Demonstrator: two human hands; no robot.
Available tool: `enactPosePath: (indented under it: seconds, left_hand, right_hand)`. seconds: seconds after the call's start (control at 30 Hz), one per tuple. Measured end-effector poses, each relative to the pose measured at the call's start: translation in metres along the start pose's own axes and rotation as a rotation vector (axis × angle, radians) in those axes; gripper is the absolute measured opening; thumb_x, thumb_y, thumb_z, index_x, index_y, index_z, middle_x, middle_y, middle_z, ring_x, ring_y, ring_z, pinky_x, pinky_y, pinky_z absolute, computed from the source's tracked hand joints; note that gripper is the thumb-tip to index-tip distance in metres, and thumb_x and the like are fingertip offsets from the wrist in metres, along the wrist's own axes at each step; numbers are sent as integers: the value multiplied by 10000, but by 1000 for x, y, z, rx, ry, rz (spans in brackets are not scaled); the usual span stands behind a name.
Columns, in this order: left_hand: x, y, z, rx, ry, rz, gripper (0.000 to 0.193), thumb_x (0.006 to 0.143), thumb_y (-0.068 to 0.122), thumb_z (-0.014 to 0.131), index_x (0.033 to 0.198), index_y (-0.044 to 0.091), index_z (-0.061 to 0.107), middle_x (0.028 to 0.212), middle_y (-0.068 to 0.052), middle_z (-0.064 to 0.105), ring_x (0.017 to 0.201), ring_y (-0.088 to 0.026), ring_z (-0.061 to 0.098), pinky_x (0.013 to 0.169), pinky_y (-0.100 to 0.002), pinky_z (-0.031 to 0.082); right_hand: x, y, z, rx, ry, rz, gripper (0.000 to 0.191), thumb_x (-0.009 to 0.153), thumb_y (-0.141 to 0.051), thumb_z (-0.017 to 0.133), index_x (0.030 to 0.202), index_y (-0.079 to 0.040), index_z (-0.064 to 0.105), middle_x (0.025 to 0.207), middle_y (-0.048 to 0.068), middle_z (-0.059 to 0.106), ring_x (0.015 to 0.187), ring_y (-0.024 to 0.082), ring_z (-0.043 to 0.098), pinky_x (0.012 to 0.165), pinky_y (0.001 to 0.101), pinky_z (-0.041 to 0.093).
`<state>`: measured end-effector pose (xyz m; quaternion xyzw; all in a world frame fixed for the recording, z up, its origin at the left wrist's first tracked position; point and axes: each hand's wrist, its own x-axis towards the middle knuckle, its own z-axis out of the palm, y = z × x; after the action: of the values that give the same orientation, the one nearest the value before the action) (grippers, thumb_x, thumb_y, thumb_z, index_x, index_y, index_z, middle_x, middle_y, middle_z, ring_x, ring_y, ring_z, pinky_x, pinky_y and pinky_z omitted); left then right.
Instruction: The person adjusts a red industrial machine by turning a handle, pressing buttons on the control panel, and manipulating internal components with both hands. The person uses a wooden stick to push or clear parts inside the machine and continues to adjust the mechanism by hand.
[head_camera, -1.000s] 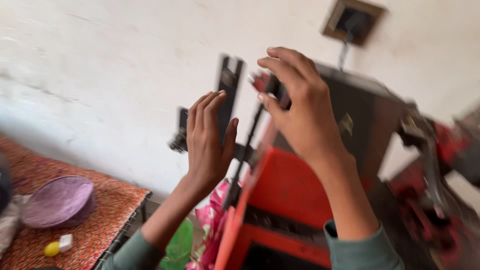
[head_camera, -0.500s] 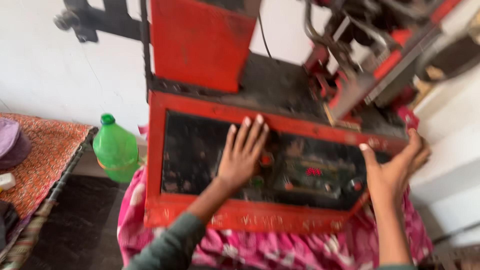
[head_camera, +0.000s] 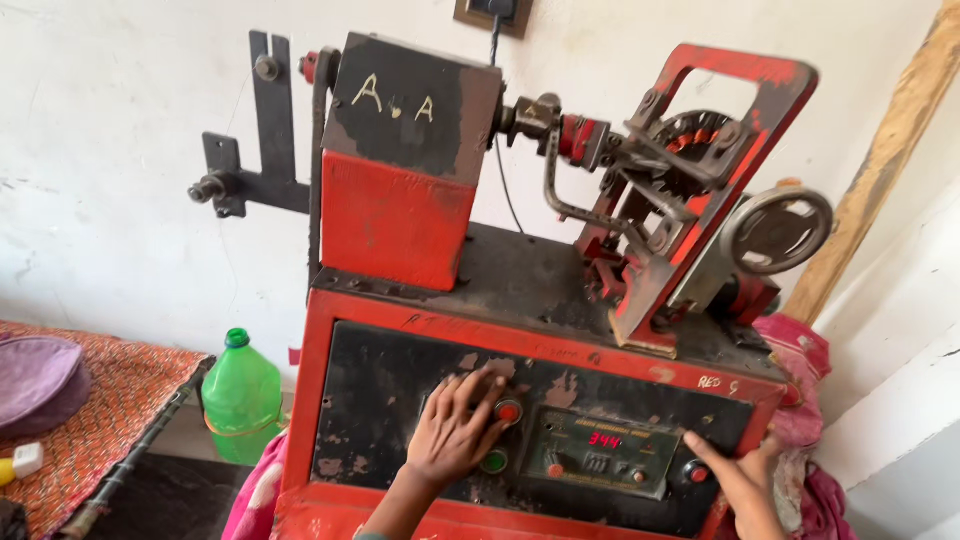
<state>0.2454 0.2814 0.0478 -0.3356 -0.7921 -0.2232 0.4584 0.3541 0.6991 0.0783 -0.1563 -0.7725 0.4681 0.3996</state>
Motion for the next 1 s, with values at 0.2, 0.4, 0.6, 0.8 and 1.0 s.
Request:
enactPosePath:
  seconds: [0.2, 0.4, 0.6, 0.8, 1.0]
  left_hand:
    - [-2, -7, 5, -85, -119, -60, 464, 979, 468, 593, 1249, 91, 592, 1138, -95, 572, 1036, -286, 533, 931, -446, 399]
    - [3, -9, 4, -30, -273, -77, 453, 975, 490, 588, 1176, 84, 594, 1057, -109, 546, 970, -301, 516, 905, -461, 394]
    - [2, -8, 4, 67, -234, -27, 437, 956, 481, 595, 1104, 71, 615, 1040, -147, 545, 957, -347, 515, 870, -503, 393]
    - [1, -4, 3, 44, -27, -25, 365, 899, 430, 627, 1033, 91, 626, 1055, -153, 564, 952, -360, 529, 856, -502, 408]
    - [2, 4, -2, -18, -46, -119, 234, 956, 344, 635, 976, 112, 638, 994, -98, 557, 922, -307, 528, 844, -460, 406]
  right_hand:
    - [-11, 20, 2, -126, 35, 157, 837, 664, -262, 913, 1368, -22, 529, 1291, 207, 656, 1147, 304, 647, 941, 424, 534]
    - [1, 40, 4, -232, 68, 337, 1056, 645, -431, 946, 1413, 0, 363, 1345, 246, 358, 1246, 381, 475, 949, 496, 517]
    - [0, 43, 4, -313, 47, 382, 1034, 647, -456, 933, 1413, -11, 400, 1394, 222, 348, 1314, 381, 462, 1030, 508, 505]
    - [-1, 46, 2, -171, -3, 259, 1091, 638, -392, 924, 1470, -31, 317, 1461, 208, 428, 1361, 353, 461, 1100, 472, 415]
    - [-12, 14, -3, -170, -9, 158, 1050, 679, -329, 923, 1470, -11, 309, 1459, 233, 453, 1353, 366, 478, 1102, 474, 415]
